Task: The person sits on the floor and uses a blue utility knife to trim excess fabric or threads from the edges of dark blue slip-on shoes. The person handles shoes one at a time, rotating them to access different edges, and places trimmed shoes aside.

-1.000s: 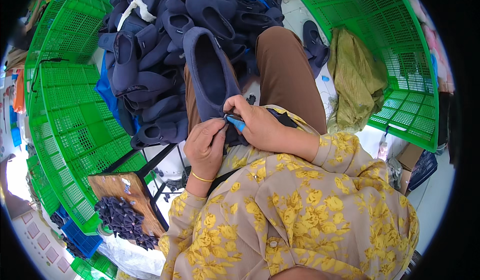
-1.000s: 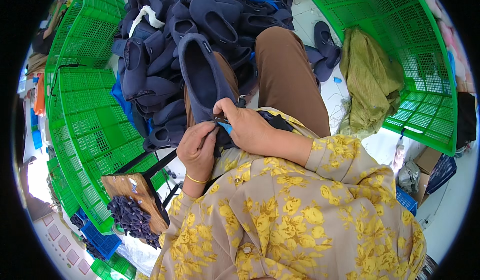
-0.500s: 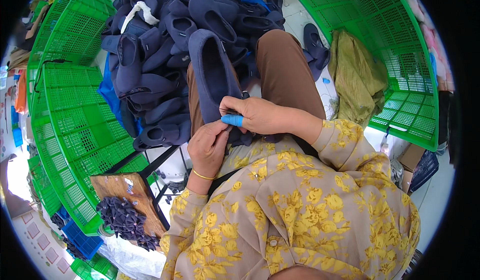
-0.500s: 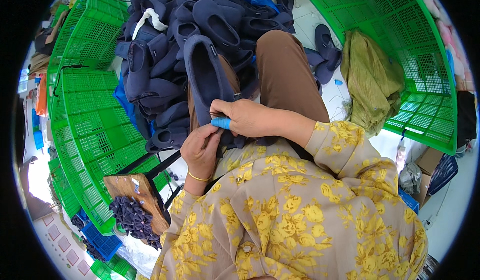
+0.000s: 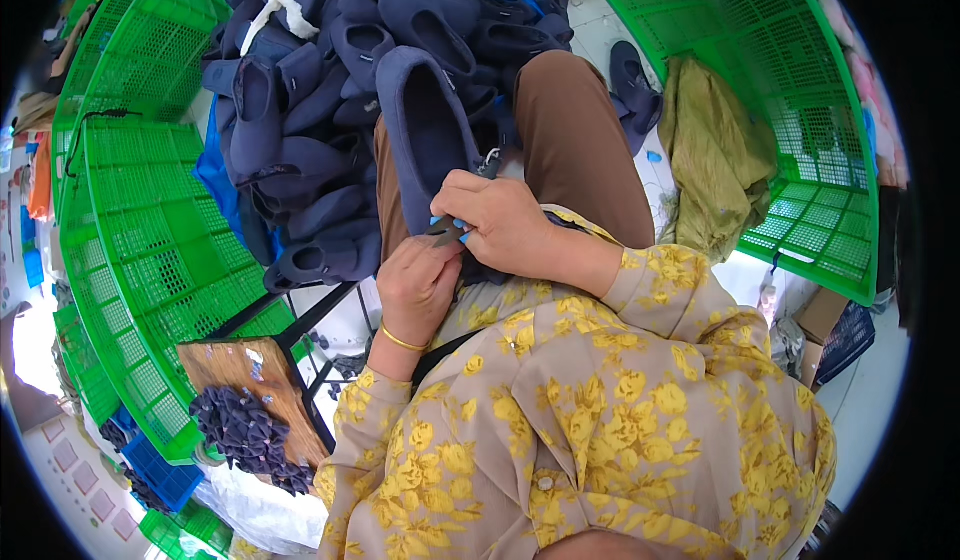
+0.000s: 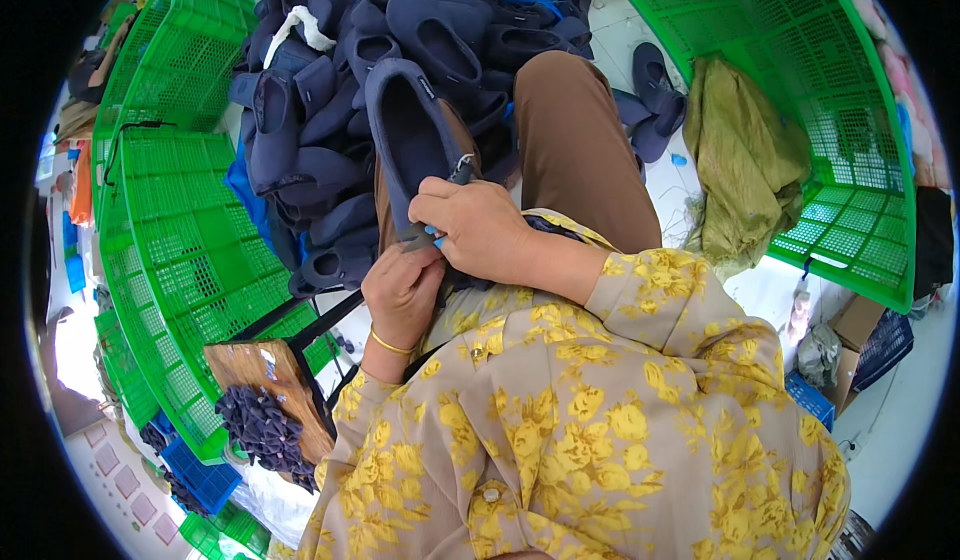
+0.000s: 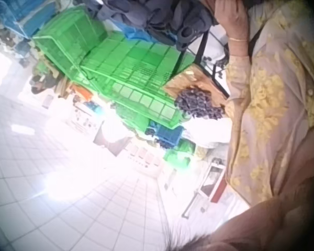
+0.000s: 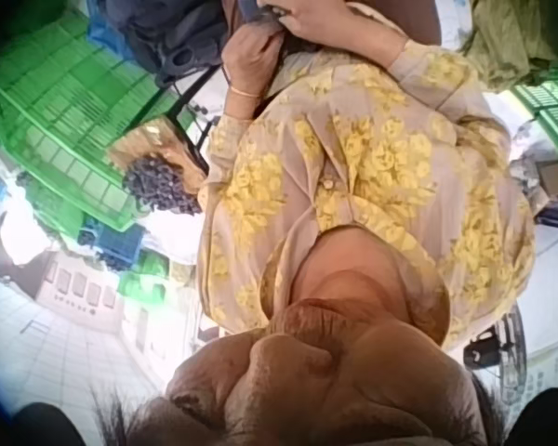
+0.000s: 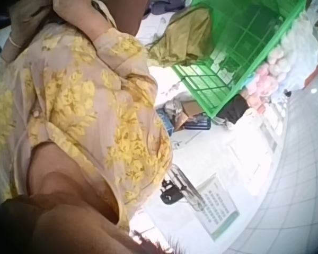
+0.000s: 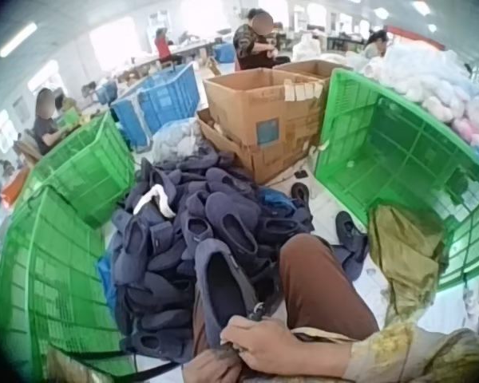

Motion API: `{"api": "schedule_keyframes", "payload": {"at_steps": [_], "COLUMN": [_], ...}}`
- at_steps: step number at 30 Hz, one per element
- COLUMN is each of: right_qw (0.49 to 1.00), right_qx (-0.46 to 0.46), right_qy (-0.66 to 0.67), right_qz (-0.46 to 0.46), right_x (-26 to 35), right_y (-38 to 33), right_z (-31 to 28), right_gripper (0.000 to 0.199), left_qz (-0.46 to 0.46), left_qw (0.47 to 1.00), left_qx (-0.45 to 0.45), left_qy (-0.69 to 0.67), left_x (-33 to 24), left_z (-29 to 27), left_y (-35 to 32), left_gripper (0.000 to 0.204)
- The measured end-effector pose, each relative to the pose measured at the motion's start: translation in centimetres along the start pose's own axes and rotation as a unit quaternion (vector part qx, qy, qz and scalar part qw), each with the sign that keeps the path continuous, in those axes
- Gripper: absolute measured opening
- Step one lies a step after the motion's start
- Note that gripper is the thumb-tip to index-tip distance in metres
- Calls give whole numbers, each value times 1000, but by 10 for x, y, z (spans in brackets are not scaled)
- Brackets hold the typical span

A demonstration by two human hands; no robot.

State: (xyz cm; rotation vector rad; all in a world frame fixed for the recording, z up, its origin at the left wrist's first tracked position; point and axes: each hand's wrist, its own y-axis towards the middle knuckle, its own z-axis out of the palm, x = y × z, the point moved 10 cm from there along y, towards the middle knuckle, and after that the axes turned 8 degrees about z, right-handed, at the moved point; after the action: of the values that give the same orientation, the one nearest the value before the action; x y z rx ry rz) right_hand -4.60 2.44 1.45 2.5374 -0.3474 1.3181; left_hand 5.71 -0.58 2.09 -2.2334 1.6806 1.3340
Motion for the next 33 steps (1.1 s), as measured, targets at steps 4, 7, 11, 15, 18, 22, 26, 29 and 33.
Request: {"api": "schedule_keyframes", "payload": {"at_steps": [4,7,11,15,18,22,26,29,33], "right_qw": [1000,999,999,989,923,851,897,926,942], "right_qx": [-5,15,5,-111,1,97,74,36,21], "right_qy": [-15,-16,-47,99,347,454,369,292,233], "right_qz": [1,29,-16,-8,165,247,231,234,241], "right_x": [0,-10,1,20,-9,-18,-25,-40,-50], "right_y": [-1,0,-1,31,34,16,15,11,10], "right_z": [-3,-6,-9,-47,-30,-14,-17,-22,-35], "right_gripper": [18,18,20,14,5,10,7,8,11], "left_qz": [-42,-120,-106,-53,-245,-205,-129,-101,-135], "left_qw": [998,988,990,995,950,972,973,982,982], "left_qx": [-11,-32,0,33,-11,62,192,157,129], "left_qy": [-34,-86,-89,-74,-191,-97,-9,20,-41], "left_x": [9,25,23,11,39,32,11,4,-7], "left_z": [-1,-2,4,11,-1,-30,-23,-26,-27], "left_y": [1,-5,-5,-4,-19,-25,-42,-43,-29], "left_gripper": [16,16,15,17,21,30,26,21,23]}}
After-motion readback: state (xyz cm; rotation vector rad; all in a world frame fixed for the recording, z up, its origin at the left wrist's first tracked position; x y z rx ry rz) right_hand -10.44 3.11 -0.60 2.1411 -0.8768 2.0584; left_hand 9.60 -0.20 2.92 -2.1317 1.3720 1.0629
